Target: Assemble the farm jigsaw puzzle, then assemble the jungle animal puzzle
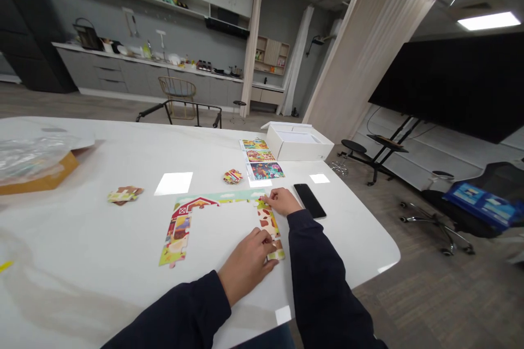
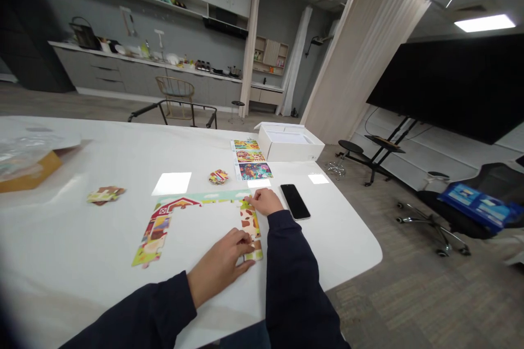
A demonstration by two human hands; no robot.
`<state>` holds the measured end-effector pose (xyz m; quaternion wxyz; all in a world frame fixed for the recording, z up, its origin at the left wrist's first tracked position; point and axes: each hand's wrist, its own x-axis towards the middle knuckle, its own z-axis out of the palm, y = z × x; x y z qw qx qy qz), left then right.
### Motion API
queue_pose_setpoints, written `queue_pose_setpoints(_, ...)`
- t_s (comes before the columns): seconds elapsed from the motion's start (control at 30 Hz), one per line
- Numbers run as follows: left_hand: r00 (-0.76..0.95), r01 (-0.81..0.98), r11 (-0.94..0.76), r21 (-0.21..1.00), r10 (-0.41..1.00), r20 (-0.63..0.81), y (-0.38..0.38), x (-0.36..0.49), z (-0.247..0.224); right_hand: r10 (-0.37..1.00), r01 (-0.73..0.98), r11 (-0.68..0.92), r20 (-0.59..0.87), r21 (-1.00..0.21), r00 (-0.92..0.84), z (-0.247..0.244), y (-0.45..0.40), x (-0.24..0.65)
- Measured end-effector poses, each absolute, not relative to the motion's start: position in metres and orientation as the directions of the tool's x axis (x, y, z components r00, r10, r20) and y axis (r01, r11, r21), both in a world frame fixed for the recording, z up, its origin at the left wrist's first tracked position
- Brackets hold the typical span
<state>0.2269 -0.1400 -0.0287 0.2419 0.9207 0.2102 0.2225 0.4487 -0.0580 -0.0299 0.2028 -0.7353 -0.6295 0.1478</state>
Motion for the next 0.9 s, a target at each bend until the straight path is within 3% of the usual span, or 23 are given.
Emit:
queue_pose_setpoints(0.47, 0.786, 0.382, -0.810, 0.445, 0.538, 0.304, -0.1474, 0.2340, -0.0271, 0.986, 0.855, -0.147, -0.004, -0.497, 0.167, -0.0304, -0.0587, 0.4505)
queue_pose_setpoints(0.67, 0.820, 0.366, -0.864, 0.345, 0.475, 0.319, -0.1471, 0.2366, -0.0325, 0.988, 0.856, -0.143, -0.016, -0.497, 0.156, -0.0278, -0.0601, 0.4496)
queue_pose_setpoints(0.9, 0.828, 0.376, -0.870, 0.318, 0.470, 0.307, -0.1472, 0.2334, -0.0333, 0.991, 0.849, -0.116, -0.001, -0.516, 0.135, -0.0268, -0.0596, 0.4485)
